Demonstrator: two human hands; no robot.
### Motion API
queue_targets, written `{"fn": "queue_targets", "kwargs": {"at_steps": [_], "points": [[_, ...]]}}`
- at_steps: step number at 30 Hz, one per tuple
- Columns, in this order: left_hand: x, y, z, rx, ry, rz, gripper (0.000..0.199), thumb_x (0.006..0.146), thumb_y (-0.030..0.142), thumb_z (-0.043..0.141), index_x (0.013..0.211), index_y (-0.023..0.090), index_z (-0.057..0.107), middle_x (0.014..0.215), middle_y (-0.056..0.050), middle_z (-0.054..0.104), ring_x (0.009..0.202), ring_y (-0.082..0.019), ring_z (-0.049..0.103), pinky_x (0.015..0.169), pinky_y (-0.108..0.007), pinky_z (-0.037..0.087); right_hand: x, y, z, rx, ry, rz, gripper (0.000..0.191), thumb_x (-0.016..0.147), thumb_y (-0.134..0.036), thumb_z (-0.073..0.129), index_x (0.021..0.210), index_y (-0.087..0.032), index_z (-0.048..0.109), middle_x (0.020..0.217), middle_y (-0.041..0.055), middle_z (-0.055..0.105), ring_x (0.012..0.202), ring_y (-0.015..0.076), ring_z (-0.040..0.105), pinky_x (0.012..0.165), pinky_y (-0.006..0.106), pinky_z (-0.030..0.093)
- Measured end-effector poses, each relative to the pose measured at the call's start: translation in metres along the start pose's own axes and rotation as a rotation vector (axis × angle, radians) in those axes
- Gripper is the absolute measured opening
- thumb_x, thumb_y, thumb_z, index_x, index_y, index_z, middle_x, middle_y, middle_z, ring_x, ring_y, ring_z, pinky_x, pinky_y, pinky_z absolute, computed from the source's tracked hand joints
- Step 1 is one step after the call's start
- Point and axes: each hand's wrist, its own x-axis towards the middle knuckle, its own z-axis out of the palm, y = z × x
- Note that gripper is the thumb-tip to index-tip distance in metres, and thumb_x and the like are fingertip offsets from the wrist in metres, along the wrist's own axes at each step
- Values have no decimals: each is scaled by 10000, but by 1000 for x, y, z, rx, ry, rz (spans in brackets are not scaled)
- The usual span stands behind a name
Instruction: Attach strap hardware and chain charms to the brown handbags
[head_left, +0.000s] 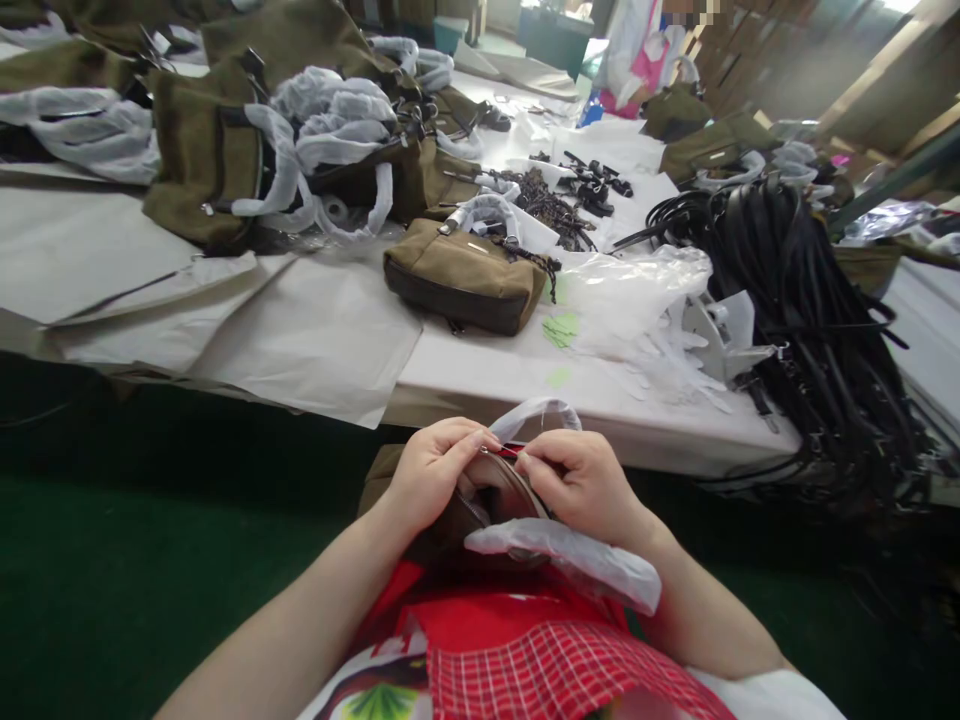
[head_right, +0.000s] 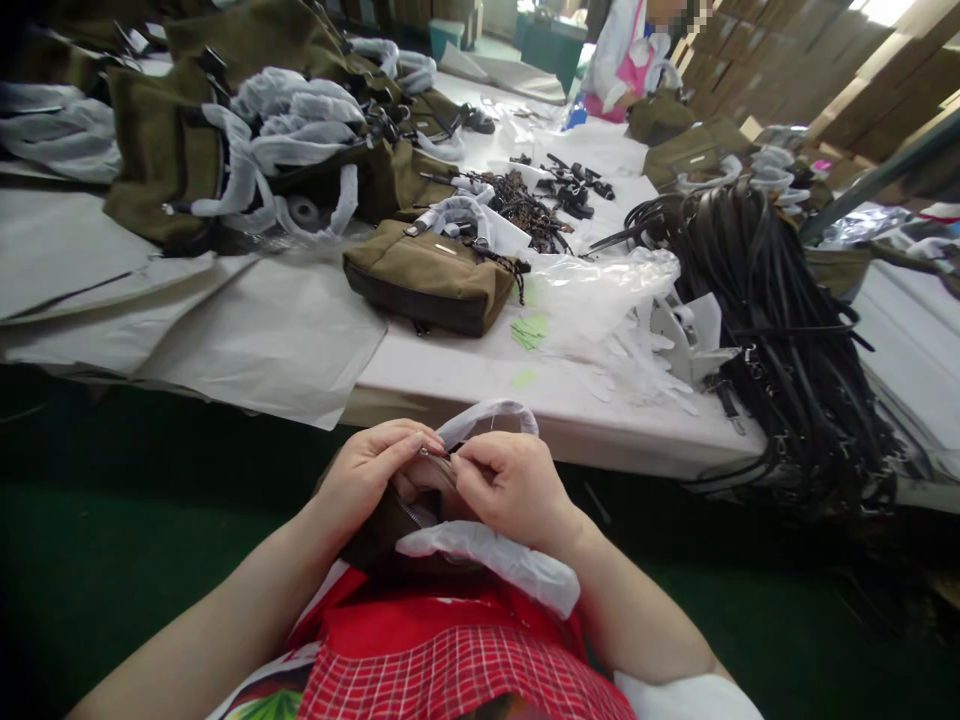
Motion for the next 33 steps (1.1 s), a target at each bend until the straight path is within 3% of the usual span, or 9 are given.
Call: {"fn": "queue_targets", "kwargs": {"at_steps": [8,15,22,33], "points": [[0,-2,0,25,11,-28,328,907,334,512,765,172,759,859,-73,734,830,-199,680,769,-294,524,6,2,8,18,-71,8,225,827,-132,560,628,-169,658,597,-10,637,545,89,528,557,223,364],[-1,-3,-2,138,24,78,310,934,317,507,816,194,766,902,-64,737,865,-190,681,799,-286,531,6,2,11,-5,-110,-18,249,821,-116,536,596,-174,627,580,-15,607,549,89,499,567,227,354],[-1,-4,-3,146,15,107,307,936,310,502,823,195,764,918,-62,741,879,-188,684,824,-293,537,4,0,12,25,-35,-28,230,818,-123,546,622,-177,653,605,-5,631,558,97,514,575,228,378],[-2,1,-5,166,0,94,339,941,333,474,822,192,758,931,-69,741,890,-203,690,827,-303,552,5,4,16,8,-34,-13,210,826,-117,567,639,-169,649,617,-12,622,571,97,511,571,234,379]]}}
